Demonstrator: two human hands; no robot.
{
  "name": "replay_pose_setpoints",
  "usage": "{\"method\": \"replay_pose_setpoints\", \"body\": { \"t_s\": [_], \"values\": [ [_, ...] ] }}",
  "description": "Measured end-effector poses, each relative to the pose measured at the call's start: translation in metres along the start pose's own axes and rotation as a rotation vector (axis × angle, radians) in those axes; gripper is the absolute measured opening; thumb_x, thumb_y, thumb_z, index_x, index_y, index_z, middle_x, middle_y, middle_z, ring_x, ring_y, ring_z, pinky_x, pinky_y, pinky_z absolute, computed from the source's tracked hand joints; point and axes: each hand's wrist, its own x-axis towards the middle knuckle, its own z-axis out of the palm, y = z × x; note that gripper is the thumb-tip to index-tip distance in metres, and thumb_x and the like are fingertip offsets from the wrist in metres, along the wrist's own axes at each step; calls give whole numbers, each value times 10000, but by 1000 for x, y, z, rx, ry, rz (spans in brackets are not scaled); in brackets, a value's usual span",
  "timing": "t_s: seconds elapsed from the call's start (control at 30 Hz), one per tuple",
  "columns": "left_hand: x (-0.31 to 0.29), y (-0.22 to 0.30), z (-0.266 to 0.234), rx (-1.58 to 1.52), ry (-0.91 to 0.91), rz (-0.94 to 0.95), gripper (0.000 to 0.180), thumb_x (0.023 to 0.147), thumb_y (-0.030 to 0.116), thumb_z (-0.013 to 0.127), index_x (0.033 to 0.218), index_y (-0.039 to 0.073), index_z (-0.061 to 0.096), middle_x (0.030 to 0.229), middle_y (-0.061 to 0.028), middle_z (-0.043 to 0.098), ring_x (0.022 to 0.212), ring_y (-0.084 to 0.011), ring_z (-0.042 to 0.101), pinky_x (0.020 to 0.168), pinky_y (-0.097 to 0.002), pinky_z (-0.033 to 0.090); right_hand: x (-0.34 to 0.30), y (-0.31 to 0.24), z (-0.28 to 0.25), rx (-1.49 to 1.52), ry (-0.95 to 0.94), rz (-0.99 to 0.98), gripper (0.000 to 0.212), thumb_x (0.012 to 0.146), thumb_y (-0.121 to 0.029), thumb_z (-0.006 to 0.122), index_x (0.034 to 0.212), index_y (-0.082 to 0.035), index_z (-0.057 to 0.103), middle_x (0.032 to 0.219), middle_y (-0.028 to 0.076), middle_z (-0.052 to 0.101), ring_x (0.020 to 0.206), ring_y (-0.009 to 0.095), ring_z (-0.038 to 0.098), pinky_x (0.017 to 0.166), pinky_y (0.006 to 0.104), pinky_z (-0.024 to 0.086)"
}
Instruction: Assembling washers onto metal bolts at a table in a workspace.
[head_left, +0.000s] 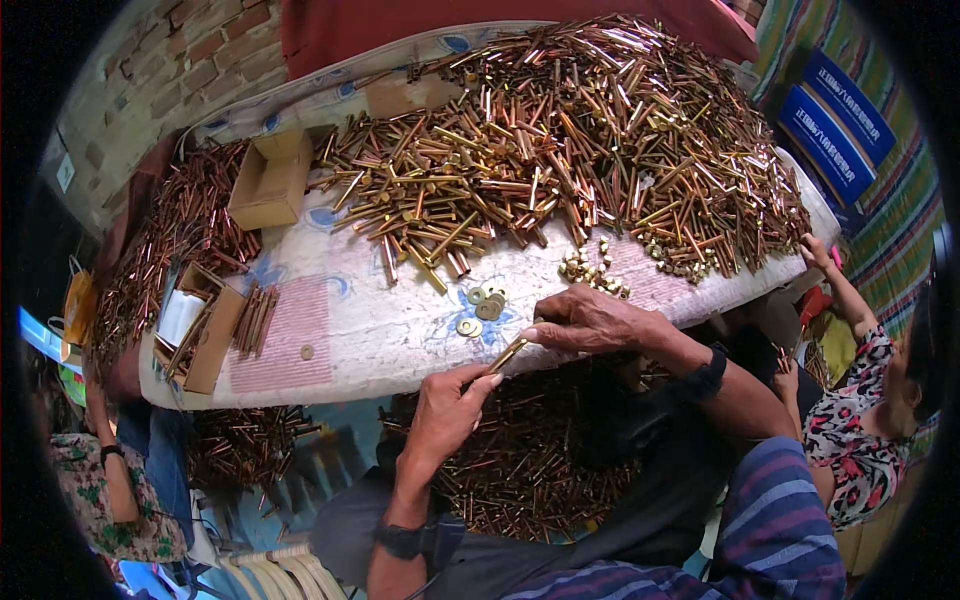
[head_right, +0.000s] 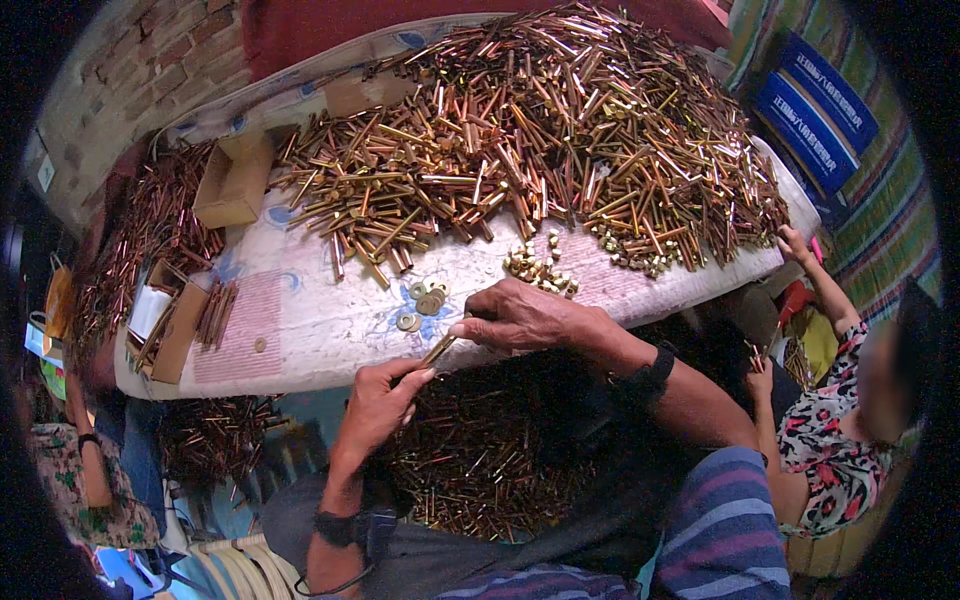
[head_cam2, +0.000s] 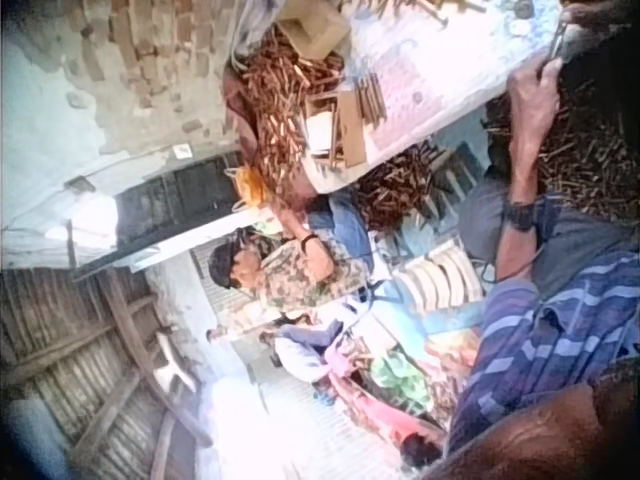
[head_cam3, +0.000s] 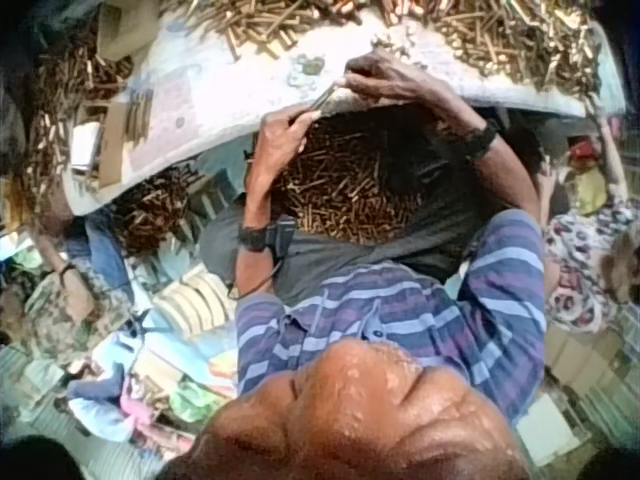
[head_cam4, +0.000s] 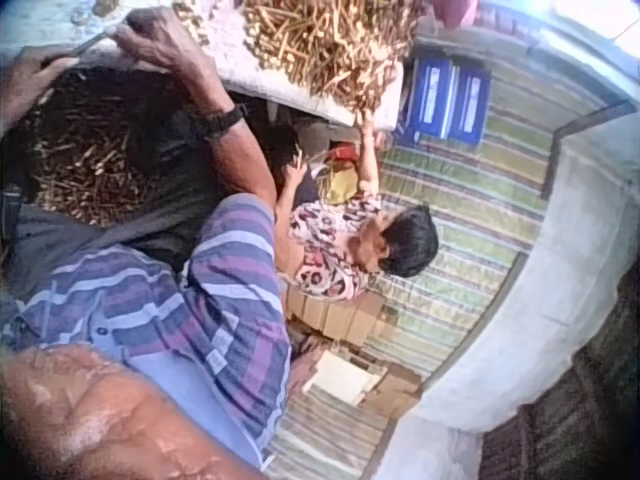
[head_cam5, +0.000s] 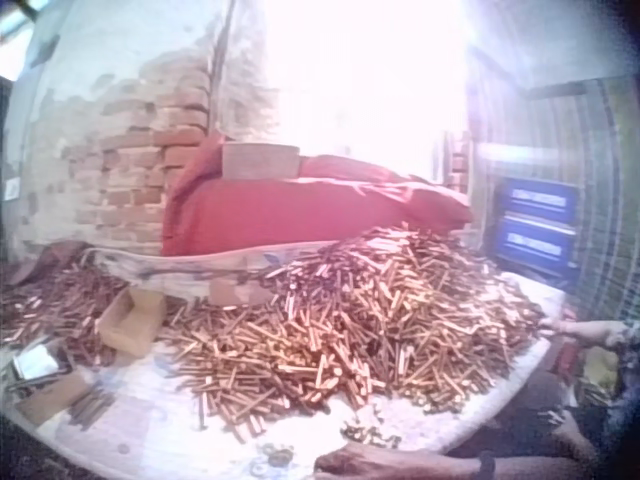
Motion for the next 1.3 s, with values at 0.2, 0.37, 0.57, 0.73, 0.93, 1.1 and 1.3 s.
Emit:
{"method": "replay_pose_setpoints", "body": {
  "t_s": [0.2, 0.37, 0.57, 0.73, 0.93, 1.1, 1.3],
  "values": [
    [0, -11, 0, 91, 16, 151, 239, 947, 197, 702, 1063, -8, 737, 633, 9, 565, 542, -63, 508, 502, -279, 410, 6, -5, -1, 94, -99, 334, 724, 1021, -577, 488, 573, -9, 522, 500, 16, 405, 462, 146, 387, 456, 377, 346],
    [-4, -4, 3, 183, -48, 163, 305, 920, 252, 719, 1081, -7, 724, 720, -148, 642, 652, -145, 567, 651, -343, 488, 22, 13, -10, -108, 187, 154, 618, 997, -545, 554, 744, 14, 623, 574, 102, 555, 530, 208, 535, 543, 442, 433],
    [-4, 2, 7, 228, -278, 183, 360, 941, 291, 662, 1116, -23, 659, 868, -294, 639, 833, -494, 609, 749, -487, 488, 92, 16, -9, -563, 419, -29, 365, 917, -294, 661, 1215, -85, 637, 738, 195, 668, 697, 383, 668, 631, 482, 513],
    [-9, -19, 9, 327, -73, 393, 520, 913, 324, 719, 1233, -70, 607, 880, -294, 667, 836, -448, 665, 755, -461, 511, 135, 17, -10, -683, 337, 67, 404, 923, -238, 614, 1282, -57, 584, 693, 219, 643, 728, 408, 667, 668, 517, 514],
    [-6, -14, -8, 296, -2, 196, 445, 925, 241, 704, 1240, -62, 620, 814, -247, 696, 632, -279, 700, 661, -386, 535, 139, 20, -17, -754, 317, 61, 261, 940, -256, 616, 1073, -31, 613, 671, 219, 627, 704, 426, 657, 668, 530, 501],
    [-1, -7, -10, 193, 237, 108, 330, 900, 120, 681, 1186, -38, 634, 908, -294, 671, 863, -466, 662, 723, -486, 523, 95, 15, -12, -685, 397, -48, 190, 921, -199, 603, 900, -11, 612, 655, 195, 634, 633, 394, 659, 566, 493, 488],
    [6, -3, -6, 299, 402, 270, 391, 922, 84, 671, 1298, 1, 598, 1002, -224, 648, 931, -396, 655, 767, -465, 520, 30, -16, 4, -415, 149, 87, 289, 933, -343, 677, 1039, -77, 717, 676, 202, 652, 664, 386, 668, 628, 489, 518]
  ]
}}
